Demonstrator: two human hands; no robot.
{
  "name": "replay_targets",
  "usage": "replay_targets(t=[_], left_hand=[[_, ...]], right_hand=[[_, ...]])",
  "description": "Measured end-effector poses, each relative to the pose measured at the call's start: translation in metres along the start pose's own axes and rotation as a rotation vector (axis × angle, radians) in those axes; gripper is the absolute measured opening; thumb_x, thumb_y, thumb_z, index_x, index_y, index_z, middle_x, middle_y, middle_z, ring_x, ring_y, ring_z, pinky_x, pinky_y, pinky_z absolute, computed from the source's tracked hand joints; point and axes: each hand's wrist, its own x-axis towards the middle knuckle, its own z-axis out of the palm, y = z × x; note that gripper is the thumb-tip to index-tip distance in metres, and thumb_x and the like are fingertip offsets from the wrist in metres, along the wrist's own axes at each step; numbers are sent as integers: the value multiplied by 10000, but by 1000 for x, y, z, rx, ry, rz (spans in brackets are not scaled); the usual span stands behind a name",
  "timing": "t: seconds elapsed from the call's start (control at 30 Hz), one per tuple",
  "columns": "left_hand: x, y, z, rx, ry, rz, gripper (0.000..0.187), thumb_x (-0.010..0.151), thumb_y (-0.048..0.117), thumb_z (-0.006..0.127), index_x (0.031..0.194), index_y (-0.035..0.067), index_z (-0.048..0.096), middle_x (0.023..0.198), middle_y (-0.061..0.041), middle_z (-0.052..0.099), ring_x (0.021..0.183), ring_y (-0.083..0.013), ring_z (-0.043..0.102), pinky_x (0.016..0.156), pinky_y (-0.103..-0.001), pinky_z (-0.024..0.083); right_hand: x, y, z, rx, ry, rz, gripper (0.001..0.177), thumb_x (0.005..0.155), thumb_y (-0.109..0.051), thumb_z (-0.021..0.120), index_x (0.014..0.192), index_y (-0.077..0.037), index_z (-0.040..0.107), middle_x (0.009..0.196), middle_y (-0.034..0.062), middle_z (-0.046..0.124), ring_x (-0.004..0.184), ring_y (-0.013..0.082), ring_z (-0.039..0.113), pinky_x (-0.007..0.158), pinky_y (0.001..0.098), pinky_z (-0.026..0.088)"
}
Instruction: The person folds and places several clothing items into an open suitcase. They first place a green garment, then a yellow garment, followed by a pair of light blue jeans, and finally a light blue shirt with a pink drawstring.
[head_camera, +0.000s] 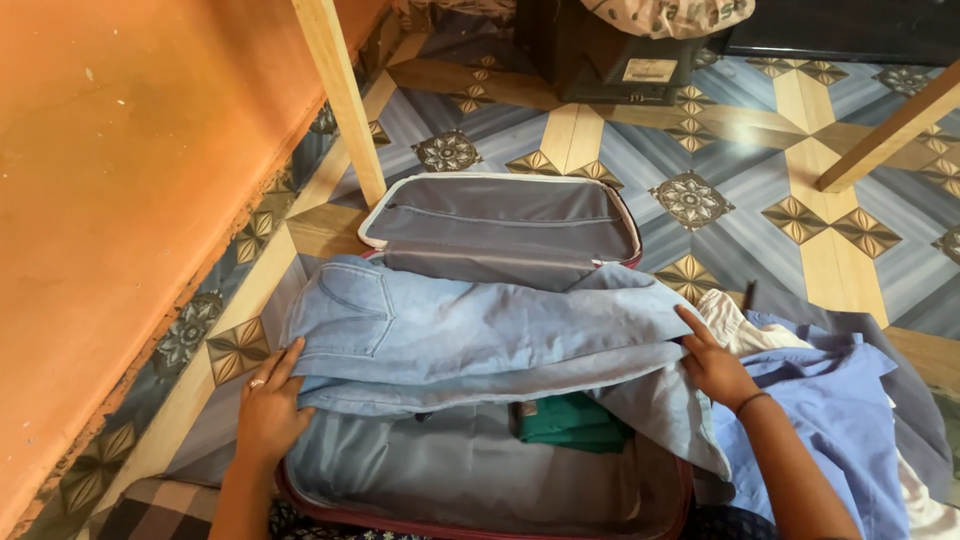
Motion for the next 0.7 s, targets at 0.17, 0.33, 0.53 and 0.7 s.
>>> replay_targets(t=[0.17, 0.33, 0.53, 0.7], left_hand=[[-2, 0, 18, 24, 235, 84, 146, 678, 59, 776, 813, 9, 753, 1482, 59, 580, 1357, -223, 539, 1119, -439, 416], [10, -22, 8, -22, 268, 106, 149, 680, 51, 766, 829, 44, 759, 1342, 30, 679, 1229, -255, 583, 1015, -465, 433], [80, -35, -98, -167, 430, 185, 244, 771, 108, 758, 1015, 107, 777, 1114, -129, 726, 1066, -353, 626, 957, -472, 493], [137, 18, -196, 539, 228, 472, 193, 782, 228, 736, 960, 154, 724, 1008, -72, 692, 1080, -284, 645, 942, -427, 497]], right_hand=[[7, -4, -13, -159, -57, 112, 129, 834, -140, 658, 935, -62, 674, 1541, -52, 547, 949, 309, 729, 810, 437, 574], [21, -25, -73, -589, 53, 91, 245, 866, -160, 648, 1100, -154, 720, 1260, 25, 680, 922, 319, 713, 775, 453, 584], [20, -60, -180, -800, 351, -195, 121, 968, -321, 731, 1006, -207, 743, 920, -24, 697, 872, 217, 645, 756, 363, 538], [25, -50, -223, -767, 394, -342, 116, 830, -307, 767, 893, -211, 750, 884, -71, 702, 946, 238, 634, 817, 411, 502]])
